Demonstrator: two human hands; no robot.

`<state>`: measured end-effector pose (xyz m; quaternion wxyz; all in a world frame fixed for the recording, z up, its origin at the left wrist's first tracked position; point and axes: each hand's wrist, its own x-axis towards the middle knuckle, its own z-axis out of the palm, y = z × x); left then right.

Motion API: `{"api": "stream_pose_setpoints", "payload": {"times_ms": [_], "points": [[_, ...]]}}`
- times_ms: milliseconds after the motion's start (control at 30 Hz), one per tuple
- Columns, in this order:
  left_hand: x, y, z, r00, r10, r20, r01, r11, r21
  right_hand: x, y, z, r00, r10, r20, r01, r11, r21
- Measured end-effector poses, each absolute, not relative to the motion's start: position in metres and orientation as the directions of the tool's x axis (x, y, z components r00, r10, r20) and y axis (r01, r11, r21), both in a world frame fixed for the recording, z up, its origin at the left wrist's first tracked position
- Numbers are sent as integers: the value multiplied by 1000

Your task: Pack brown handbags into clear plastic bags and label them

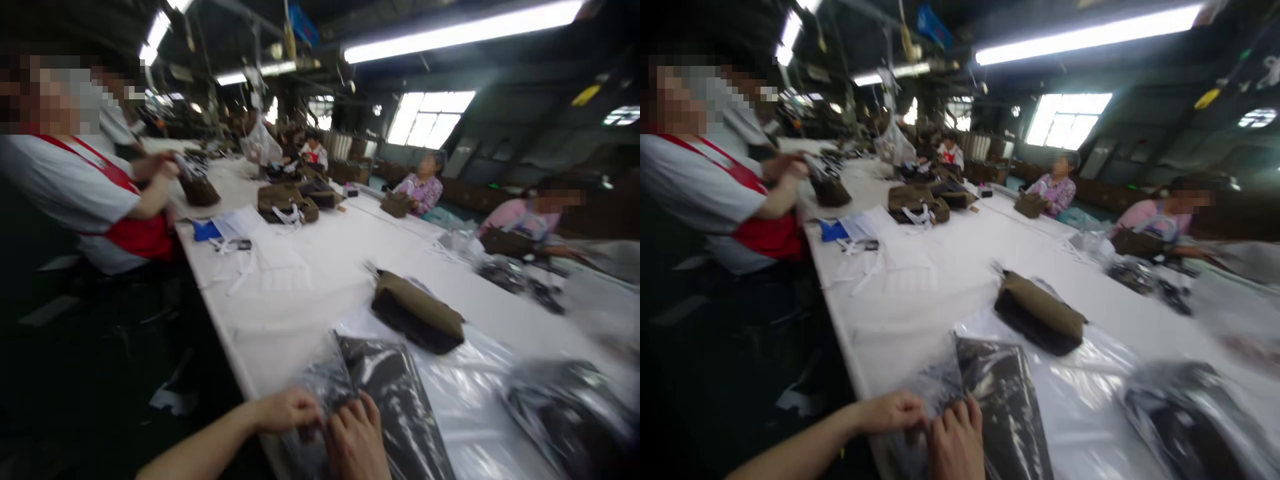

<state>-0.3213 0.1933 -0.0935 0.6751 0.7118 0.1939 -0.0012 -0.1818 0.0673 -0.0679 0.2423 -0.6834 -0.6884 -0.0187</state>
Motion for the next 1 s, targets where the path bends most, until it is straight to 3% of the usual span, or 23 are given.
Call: {"api": "stream_pose_setpoints", "payload": {"times_ms": [100, 167, 233, 333, 433, 500, 600, 733, 867, 1000], "points": [[-328, 203, -92, 906, 307, -291, 306, 1, 952, -175, 58, -80, 31, 958, 286, 962, 49, -268], [-331, 211, -89, 882, 369, -293, 398, -252, 882, -172, 53, -82, 7, 954, 299, 966, 71, -248], [-333, 213, -85, 875, 389, -288, 456, -460, 762, -171, 49, -78, -8, 949, 315, 967, 87, -238], [-330, 206, -87, 847, 425, -320, 531, -638, 558, -172, 49, -72, -37, 950, 310, 964, 116, -240], [-323, 197, -100, 803, 499, -326, 593, -725, 351, -172, 52, -68, -76, 952, 297, 958, 153, -245], [-320, 195, -110, 802, 506, -318, 592, -745, 307, -172, 54, -67, -110, 955, 276, 956, 178, -234], [-320, 195, -118, 826, 481, -293, 560, -756, 338, -172, 58, -65, -124, 968, 216, 968, 166, -189], [-327, 195, -116, 869, 486, -97, 471, -748, 467, -175, 72, -62, -55, 995, 78, 991, 64, -118], [-332, 192, -115, 792, 608, 61, 317, -494, 810, -181, 95, -65, -29, 999, -18, 997, 28, -73], [-339, 191, -121, 728, 684, 50, 166, -246, 955, -183, 108, -73, -26, 1000, -2, 995, 25, -97]]}}
